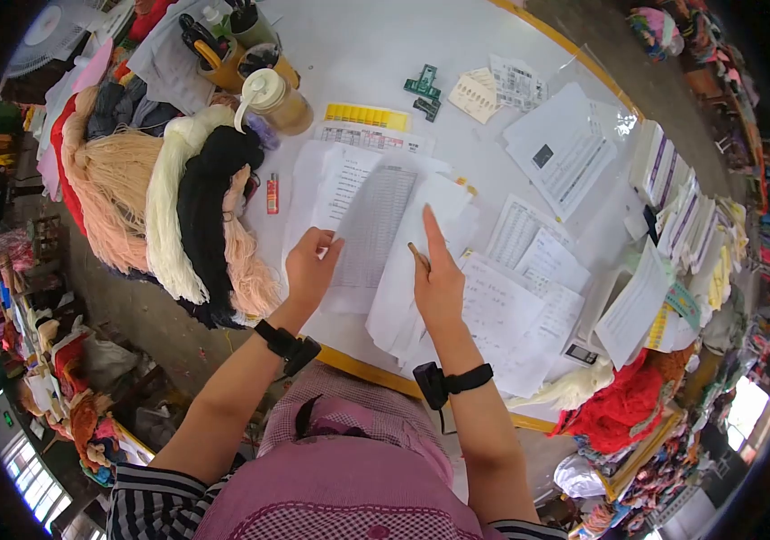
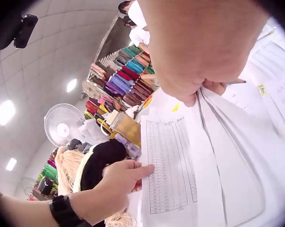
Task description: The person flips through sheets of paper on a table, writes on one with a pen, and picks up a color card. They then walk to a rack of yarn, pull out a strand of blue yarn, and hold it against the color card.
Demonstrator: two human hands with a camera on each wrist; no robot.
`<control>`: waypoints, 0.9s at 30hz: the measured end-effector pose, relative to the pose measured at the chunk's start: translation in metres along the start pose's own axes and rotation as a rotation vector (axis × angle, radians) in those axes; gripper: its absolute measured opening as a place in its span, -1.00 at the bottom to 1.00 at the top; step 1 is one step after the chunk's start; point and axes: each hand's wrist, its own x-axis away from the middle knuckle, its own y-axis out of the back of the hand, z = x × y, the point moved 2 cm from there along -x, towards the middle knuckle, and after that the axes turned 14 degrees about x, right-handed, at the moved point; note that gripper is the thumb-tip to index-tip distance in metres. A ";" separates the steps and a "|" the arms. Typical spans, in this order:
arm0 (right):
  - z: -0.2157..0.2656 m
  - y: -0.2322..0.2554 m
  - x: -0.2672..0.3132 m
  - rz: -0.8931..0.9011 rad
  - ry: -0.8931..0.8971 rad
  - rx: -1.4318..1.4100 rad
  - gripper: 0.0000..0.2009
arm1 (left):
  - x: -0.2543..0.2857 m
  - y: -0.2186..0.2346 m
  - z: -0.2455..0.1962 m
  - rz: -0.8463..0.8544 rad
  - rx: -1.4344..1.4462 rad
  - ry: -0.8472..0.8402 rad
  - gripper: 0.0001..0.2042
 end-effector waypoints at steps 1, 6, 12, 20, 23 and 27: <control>-0.008 -0.006 0.001 0.000 0.000 -0.002 -0.49 | 0.003 -0.004 -0.003 0.051 0.130 0.070 -0.81; -0.008 -0.020 0.003 0.110 -0.036 0.024 -0.70 | 0.012 -0.021 -0.010 0.372 0.667 0.376 -0.69; -0.015 -0.029 0.006 0.063 -0.012 0.186 -0.67 | 0.016 -0.028 -0.008 0.395 0.861 0.566 -0.72; -0.026 -0.014 0.003 0.065 -0.144 0.193 -0.62 | 0.004 -0.017 0.028 0.237 0.813 0.684 -0.88; -0.021 -0.017 0.001 0.198 -0.230 0.161 -0.59 | 0.003 -0.018 0.031 0.236 0.823 0.675 -0.81; -0.031 -0.030 0.004 0.097 -0.170 0.027 -0.56 | 0.001 -0.016 0.021 0.184 0.791 0.653 -0.65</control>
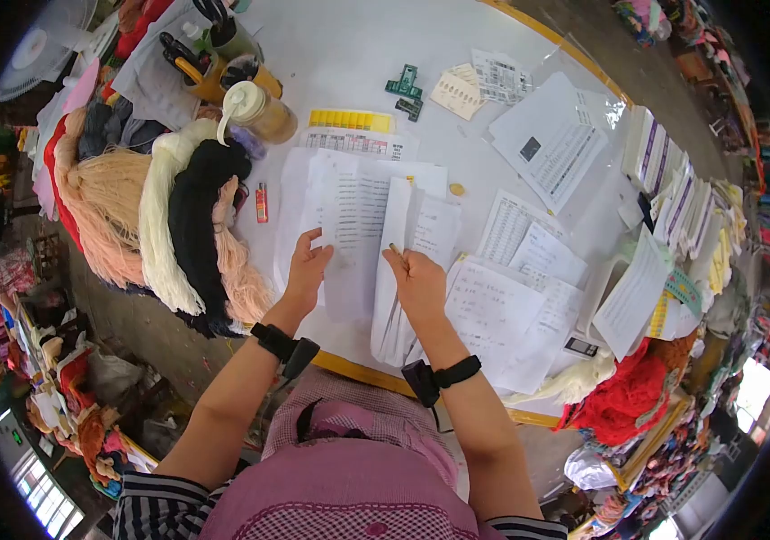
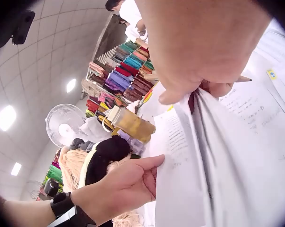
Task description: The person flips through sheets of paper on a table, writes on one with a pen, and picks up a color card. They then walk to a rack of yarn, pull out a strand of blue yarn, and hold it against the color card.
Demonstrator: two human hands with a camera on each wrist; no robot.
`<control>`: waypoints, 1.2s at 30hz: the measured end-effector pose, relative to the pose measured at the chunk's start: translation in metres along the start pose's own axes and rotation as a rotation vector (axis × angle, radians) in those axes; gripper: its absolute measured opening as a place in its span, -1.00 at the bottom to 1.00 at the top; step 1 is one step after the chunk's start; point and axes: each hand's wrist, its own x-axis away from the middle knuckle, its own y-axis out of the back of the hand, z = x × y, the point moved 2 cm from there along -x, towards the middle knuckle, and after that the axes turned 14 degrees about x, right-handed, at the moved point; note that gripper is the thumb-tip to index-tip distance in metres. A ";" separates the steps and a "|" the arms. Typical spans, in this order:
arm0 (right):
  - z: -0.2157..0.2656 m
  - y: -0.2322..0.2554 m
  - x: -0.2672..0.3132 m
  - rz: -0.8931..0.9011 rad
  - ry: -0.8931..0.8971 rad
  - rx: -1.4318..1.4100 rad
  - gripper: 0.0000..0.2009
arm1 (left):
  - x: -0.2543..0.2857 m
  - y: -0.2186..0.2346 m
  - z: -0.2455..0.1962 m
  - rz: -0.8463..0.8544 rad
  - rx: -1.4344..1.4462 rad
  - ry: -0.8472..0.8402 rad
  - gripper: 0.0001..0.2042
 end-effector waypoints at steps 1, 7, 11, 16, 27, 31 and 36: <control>0.001 0.002 0.000 -0.002 0.000 0.009 -0.57 | -0.002 0.001 0.000 0.014 -0.013 -0.010 -0.59; -0.005 0.020 0.001 -0.097 0.021 0.138 -0.64 | -0.001 -0.001 -0.003 0.072 -0.027 -0.086 -0.44; -0.005 0.024 -0.001 -0.175 0.057 0.062 -0.60 | -0.006 -0.002 0.004 0.146 0.039 -0.027 -0.54; 0.026 0.017 -0.002 -0.157 0.165 0.046 -0.79 | 0.027 -0.037 -0.006 0.559 -0.361 -0.102 -0.57; 0.032 0.027 -0.004 -0.049 0.142 0.064 -0.28 | -0.024 0.016 -0.025 -0.164 -1.018 -0.482 -0.61; 0.036 0.026 -0.003 -0.147 0.240 0.060 -0.38 | -0.013 -0.014 -0.014 -0.071 -1.185 -0.549 -0.68; 0.016 0.015 0.000 -0.077 0.214 0.217 -0.69 | -0.006 -0.034 0.022 0.044 -1.242 -0.676 -0.73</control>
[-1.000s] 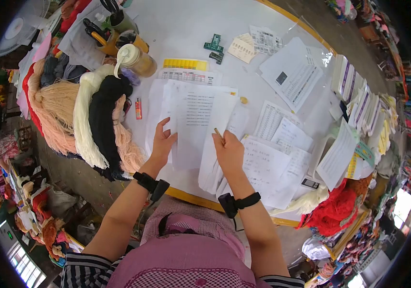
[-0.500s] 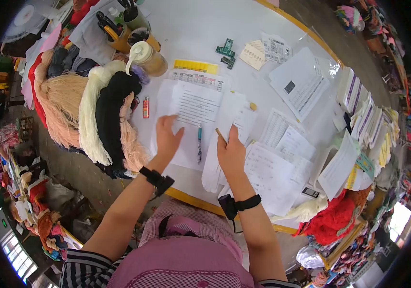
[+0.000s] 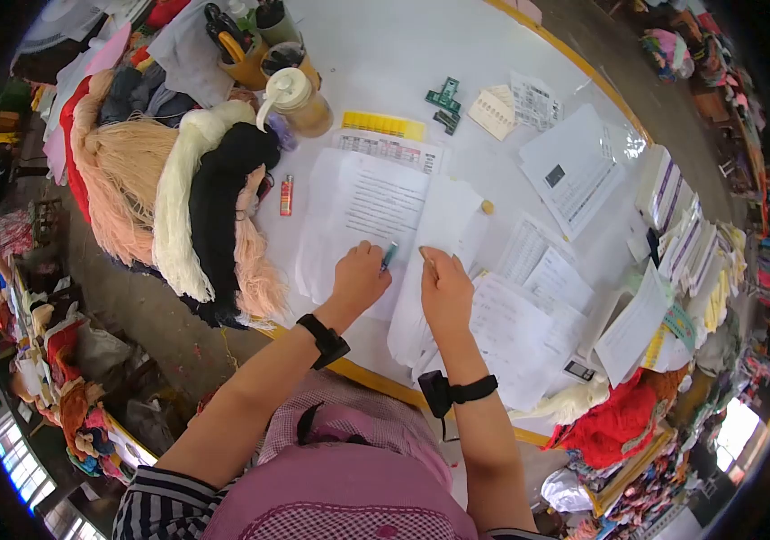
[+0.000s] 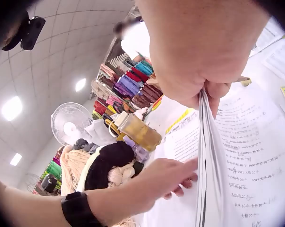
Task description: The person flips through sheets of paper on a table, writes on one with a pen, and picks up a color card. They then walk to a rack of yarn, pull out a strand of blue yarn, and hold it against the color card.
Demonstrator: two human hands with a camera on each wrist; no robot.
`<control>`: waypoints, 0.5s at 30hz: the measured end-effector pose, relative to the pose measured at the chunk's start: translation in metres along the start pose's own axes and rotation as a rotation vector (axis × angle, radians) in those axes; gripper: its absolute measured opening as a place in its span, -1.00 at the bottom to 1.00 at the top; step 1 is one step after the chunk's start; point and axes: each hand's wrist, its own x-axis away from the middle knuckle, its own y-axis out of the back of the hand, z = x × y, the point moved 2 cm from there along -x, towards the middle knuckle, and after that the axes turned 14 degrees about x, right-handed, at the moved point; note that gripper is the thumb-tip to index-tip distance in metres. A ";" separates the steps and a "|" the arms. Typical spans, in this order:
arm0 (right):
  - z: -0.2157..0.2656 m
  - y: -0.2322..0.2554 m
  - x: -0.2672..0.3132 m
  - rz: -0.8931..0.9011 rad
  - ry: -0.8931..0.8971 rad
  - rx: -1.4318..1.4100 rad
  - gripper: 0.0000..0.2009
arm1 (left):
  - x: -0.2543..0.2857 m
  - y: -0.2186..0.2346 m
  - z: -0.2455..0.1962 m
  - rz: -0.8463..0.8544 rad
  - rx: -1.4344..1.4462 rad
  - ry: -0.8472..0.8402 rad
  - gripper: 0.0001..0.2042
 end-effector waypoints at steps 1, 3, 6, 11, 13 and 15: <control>0.001 0.002 0.001 0.033 -0.042 -0.001 -0.77 | -0.004 0.007 0.002 0.025 0.019 0.098 -0.74; -0.009 -0.003 0.002 -0.008 -0.010 -0.048 -0.78 | -0.019 0.032 0.018 -0.031 0.042 0.225 -0.77; -0.010 -0.005 0.007 -0.020 -0.010 -0.088 -0.80 | -0.054 0.094 0.060 -0.318 -0.036 0.136 -0.84; -0.004 -0.011 0.007 -0.033 -0.011 -0.149 -0.80 | -0.077 0.125 0.066 -0.468 -0.172 -0.146 -0.80; -0.001 -0.017 0.006 -0.010 -0.049 -0.167 -0.83 | -0.061 0.088 0.059 -0.235 0.017 -0.006 -0.73; 0.005 -0.019 0.004 0.019 -0.054 -0.152 -0.83 | -0.045 0.059 0.047 -0.180 0.047 0.030 -0.72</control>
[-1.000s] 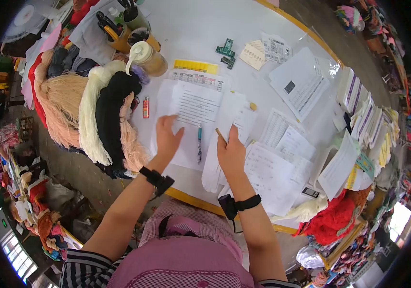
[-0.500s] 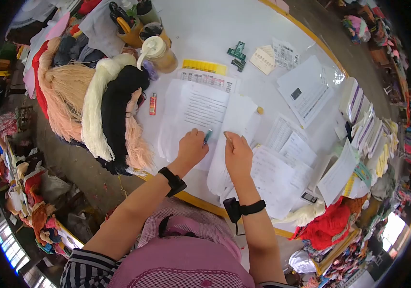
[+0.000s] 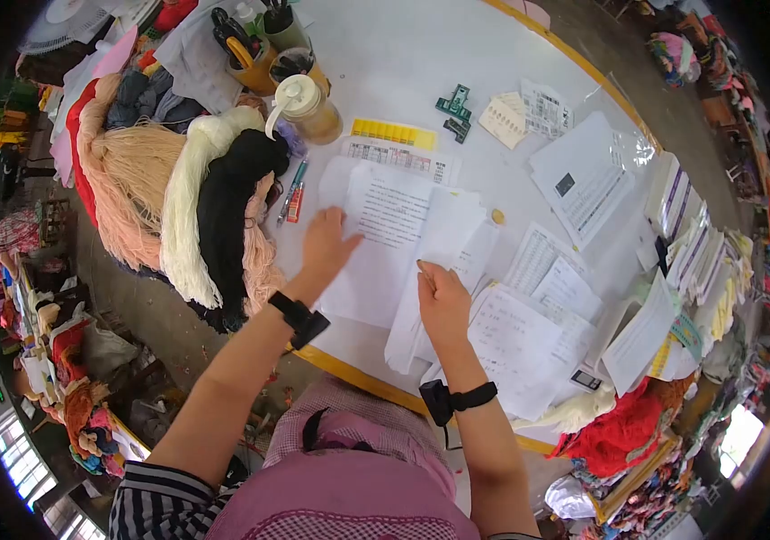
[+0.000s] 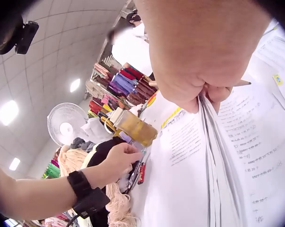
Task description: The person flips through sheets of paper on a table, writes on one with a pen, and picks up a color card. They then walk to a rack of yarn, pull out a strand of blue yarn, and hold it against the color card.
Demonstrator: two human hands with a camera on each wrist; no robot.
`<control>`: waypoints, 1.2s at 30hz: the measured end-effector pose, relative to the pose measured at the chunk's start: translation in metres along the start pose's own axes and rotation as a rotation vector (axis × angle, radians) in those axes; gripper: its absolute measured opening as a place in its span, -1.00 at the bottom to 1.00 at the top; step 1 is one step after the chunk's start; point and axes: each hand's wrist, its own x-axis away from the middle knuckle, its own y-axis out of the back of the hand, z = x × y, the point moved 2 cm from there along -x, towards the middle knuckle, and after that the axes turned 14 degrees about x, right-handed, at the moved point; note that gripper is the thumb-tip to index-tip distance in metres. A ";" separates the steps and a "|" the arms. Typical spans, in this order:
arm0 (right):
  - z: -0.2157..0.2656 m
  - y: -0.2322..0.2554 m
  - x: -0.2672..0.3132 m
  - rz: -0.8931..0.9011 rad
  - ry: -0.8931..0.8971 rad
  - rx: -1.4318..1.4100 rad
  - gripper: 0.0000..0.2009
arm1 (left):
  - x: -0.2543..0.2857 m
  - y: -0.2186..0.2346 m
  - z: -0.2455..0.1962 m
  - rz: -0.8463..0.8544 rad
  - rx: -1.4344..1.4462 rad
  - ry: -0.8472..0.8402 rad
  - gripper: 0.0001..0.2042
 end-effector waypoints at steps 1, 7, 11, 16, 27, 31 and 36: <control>0.002 -0.001 -0.002 0.025 -0.006 0.017 -0.83 | 0.008 -0.008 -0.003 0.027 0.044 0.127 -0.68; -0.004 -0.015 -0.006 -0.009 0.038 0.005 -0.83 | 0.019 -0.013 -0.010 0.077 0.227 0.372 -0.57; -0.003 -0.016 -0.005 0.027 0.000 0.021 -0.82 | 0.029 -0.020 -0.005 -0.218 0.017 0.163 -0.66; -0.003 -0.015 -0.006 0.113 -0.081 0.002 -0.79 | 0.026 -0.014 -0.002 0.110 0.046 0.384 -0.80; 0.012 -0.006 -0.004 0.088 -0.119 -0.085 -0.70 | 0.054 0.005 -0.071 -0.037 -0.016 -0.247 -0.89; 0.007 -0.013 -0.006 0.060 -0.081 -0.016 -0.75 | 0.062 -0.002 -0.089 0.020 0.220 -0.374 -0.83; -0.006 -0.022 -0.006 0.029 -0.096 -0.020 -0.84 | 0.064 -0.013 -0.074 0.017 0.306 -0.240 -0.77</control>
